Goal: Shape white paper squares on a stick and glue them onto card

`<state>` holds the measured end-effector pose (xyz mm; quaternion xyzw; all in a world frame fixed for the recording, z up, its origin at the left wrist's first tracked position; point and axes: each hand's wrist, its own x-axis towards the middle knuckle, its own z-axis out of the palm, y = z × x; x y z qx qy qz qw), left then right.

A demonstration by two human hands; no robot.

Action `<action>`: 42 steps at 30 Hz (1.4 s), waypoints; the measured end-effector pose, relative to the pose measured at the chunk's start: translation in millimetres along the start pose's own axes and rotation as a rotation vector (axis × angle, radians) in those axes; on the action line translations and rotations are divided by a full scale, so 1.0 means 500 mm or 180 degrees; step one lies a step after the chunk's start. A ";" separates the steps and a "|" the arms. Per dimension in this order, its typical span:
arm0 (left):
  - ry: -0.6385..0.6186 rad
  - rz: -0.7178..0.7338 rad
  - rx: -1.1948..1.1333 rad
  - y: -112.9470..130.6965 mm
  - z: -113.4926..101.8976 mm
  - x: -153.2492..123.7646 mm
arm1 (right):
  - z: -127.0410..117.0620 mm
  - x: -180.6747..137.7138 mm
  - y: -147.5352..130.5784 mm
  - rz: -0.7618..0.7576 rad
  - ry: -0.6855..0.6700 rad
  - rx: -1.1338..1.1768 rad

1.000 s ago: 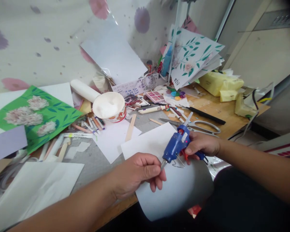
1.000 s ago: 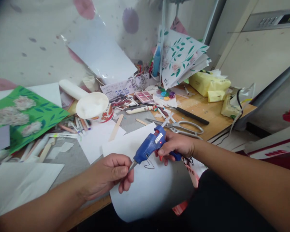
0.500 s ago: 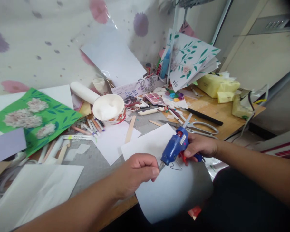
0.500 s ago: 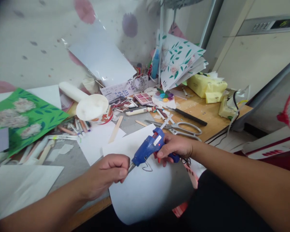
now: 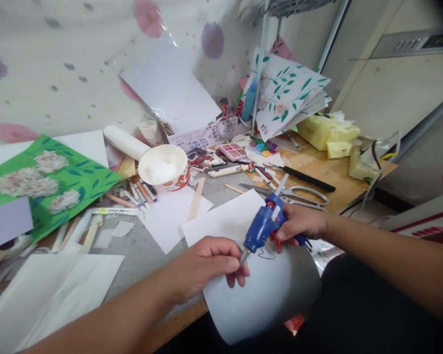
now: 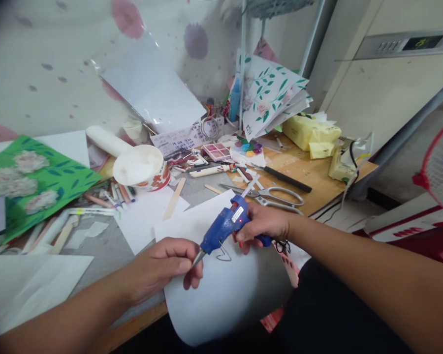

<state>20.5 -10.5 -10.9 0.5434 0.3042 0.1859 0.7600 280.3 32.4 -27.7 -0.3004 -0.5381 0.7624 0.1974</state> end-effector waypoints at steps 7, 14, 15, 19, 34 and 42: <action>0.0181 -0.0291 -0.0435 0.013 0.013 0.001 | 0.010 0.000 -0.012 0.0080 0.0061 -0.0059; 0.0435 -0.0458 -0.0017 0.013 0.024 0.004 | 0.006 0.000 -0.008 0.0193 0.0088 -0.0215; 0.0459 -0.0449 0.0023 0.013 0.024 0.004 | 0.005 0.000 -0.008 0.0209 0.0090 -0.0228; 0.0543 -0.0397 0.0213 0.012 0.026 0.006 | 0.007 0.002 -0.012 0.0239 0.0074 -0.0248; 0.0490 -0.0077 0.0976 0.012 0.037 -0.005 | 0.006 0.006 -0.012 0.0160 -0.0117 0.0042; -0.1701 0.0733 0.3162 -0.002 0.042 -0.033 | 0.004 0.009 -0.011 0.0000 -0.0061 0.0164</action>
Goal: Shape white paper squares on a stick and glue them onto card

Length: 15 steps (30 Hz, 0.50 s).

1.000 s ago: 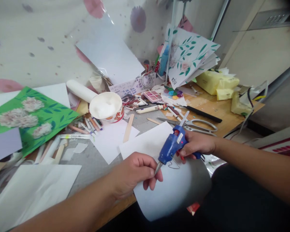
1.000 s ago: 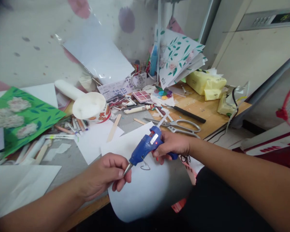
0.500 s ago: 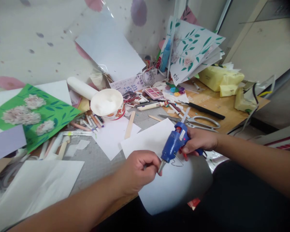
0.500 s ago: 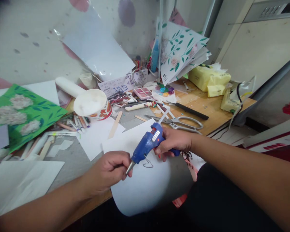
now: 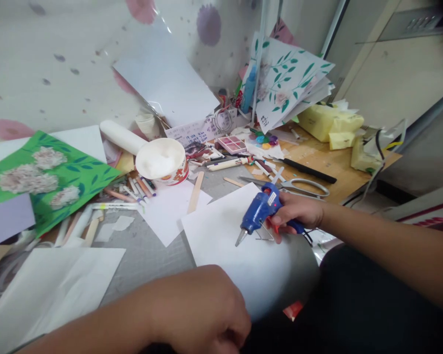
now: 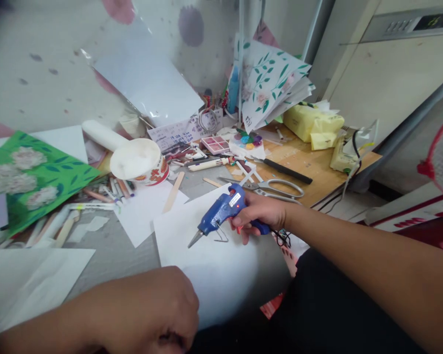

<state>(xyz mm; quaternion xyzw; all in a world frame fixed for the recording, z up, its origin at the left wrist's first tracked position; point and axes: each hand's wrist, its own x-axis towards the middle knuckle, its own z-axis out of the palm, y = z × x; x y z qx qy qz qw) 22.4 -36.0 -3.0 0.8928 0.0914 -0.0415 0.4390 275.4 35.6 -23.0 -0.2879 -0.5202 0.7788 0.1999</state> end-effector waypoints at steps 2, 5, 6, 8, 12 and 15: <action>-0.0042 0.0060 0.0419 -0.003 0.005 -0.004 | 0.001 0.001 0.001 -0.0033 0.0018 0.0010; 0.0022 0.0040 0.0634 0.000 0.000 -0.004 | 0.003 0.000 0.004 -0.0079 0.0095 0.0031; 0.0108 -0.0062 0.0550 0.003 -0.004 -0.001 | 0.004 -0.001 0.006 -0.0083 0.0138 0.0045; 0.0419 -0.0436 0.0160 0.010 -0.009 0.009 | 0.007 -0.002 0.008 -0.0095 0.0264 0.0083; 0.1338 -0.1462 -0.1380 0.011 0.001 0.031 | 0.031 -0.003 0.008 -0.0260 0.0722 0.0177; 0.1896 -0.1451 -0.2422 -0.001 0.019 0.041 | 0.069 -0.001 0.004 -0.0470 0.1192 0.0324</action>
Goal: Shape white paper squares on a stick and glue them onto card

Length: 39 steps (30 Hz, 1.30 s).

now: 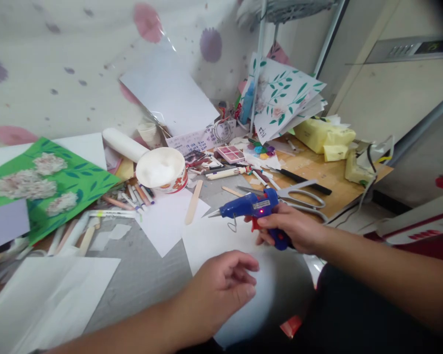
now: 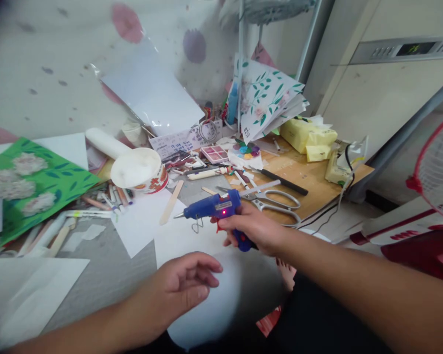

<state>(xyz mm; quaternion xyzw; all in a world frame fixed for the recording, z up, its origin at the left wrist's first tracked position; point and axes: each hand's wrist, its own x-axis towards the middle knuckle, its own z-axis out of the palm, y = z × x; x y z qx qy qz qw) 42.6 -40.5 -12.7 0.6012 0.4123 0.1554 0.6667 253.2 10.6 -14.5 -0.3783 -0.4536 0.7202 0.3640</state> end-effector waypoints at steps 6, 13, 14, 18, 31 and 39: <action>0.0263 0.0769 -0.0948 0.003 0.015 0.019 | 0.077 -0.027 0.001 0.0021 0.0481 0.0409; 0.0584 0.0714 -0.1000 0.048 0.040 0.042 | 0.099 -0.027 0.010 -0.0149 0.0146 0.0678; 0.0692 0.0694 -0.0945 0.046 0.043 0.045 | 0.098 -0.026 0.010 -0.0123 0.0076 0.0658; 0.0898 0.0624 -0.0824 0.032 0.047 0.049 | 0.078 -0.024 -0.012 -0.0061 -0.0259 -0.0367; 0.0383 -0.0759 -0.0613 0.055 0.014 0.039 | 0.012 -0.052 -0.091 -0.2838 0.0548 -0.3808; 0.0135 -0.0387 -0.0277 0.059 0.009 0.034 | 0.045 -0.009 -0.061 -0.2495 0.0692 -0.3903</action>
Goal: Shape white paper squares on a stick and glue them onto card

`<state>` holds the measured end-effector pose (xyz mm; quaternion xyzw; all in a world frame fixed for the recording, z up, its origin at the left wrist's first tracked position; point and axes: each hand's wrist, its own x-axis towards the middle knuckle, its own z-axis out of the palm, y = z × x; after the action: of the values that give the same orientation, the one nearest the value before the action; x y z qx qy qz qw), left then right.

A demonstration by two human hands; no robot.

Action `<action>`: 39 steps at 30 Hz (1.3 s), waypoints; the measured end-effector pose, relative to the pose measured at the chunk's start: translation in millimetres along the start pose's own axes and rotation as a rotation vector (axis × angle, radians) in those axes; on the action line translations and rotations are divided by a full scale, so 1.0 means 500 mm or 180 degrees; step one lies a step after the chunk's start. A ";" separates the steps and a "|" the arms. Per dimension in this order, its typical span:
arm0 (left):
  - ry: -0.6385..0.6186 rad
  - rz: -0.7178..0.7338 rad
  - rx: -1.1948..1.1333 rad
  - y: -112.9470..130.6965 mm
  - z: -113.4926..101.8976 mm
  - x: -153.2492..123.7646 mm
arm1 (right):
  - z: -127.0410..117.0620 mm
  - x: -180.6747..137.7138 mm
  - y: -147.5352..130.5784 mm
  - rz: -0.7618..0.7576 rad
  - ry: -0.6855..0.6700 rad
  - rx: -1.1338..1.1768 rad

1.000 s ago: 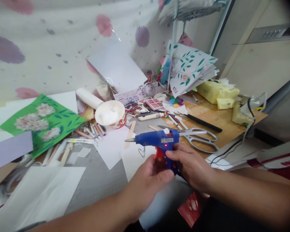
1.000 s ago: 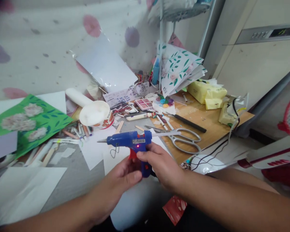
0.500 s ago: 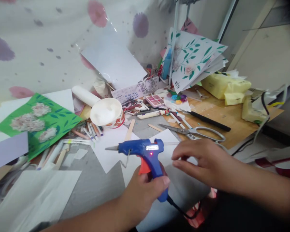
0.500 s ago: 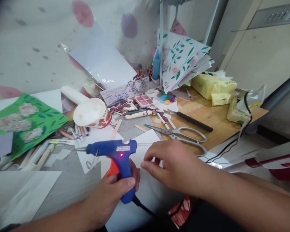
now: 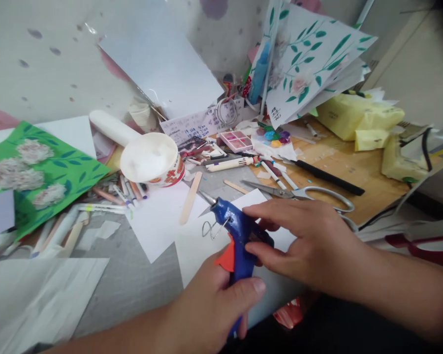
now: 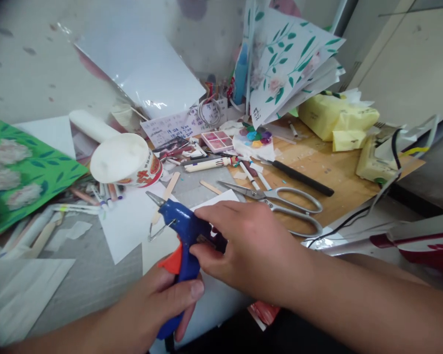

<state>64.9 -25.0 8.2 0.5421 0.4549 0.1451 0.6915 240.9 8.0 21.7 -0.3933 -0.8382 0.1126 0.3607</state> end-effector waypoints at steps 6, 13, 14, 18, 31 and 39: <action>0.0121 -0.0068 0.0067 -0.007 0.005 0.005 | 0.011 0.003 -0.007 -0.0154 0.0042 -0.0487; -0.0056 -0.0082 -0.0028 -0.026 0.002 0.009 | 0.023 0.016 0.010 -0.0117 -0.0032 -0.0569; -0.0072 -0.0088 -0.0042 -0.028 0.001 0.009 | 0.023 0.017 0.011 -0.0066 -0.0053 -0.0529; -0.0124 -0.0083 -0.0152 -0.029 -0.002 0.006 | 0.021 0.015 0.007 0.0036 -0.0116 -0.0382; -0.0179 -0.0003 -0.0108 -0.037 0.000 0.010 | 0.021 0.011 -0.002 -0.0395 -0.0174 -0.0929; -0.0194 0.0085 -0.0122 -0.027 0.000 0.008 | 0.026 0.006 0.004 -0.0742 -0.0135 -0.1293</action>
<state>63.1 -27.6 -5.7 0.5389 0.4235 0.1464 0.7133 231.6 12.9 13.0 -0.3560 -0.8908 -0.0925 0.2670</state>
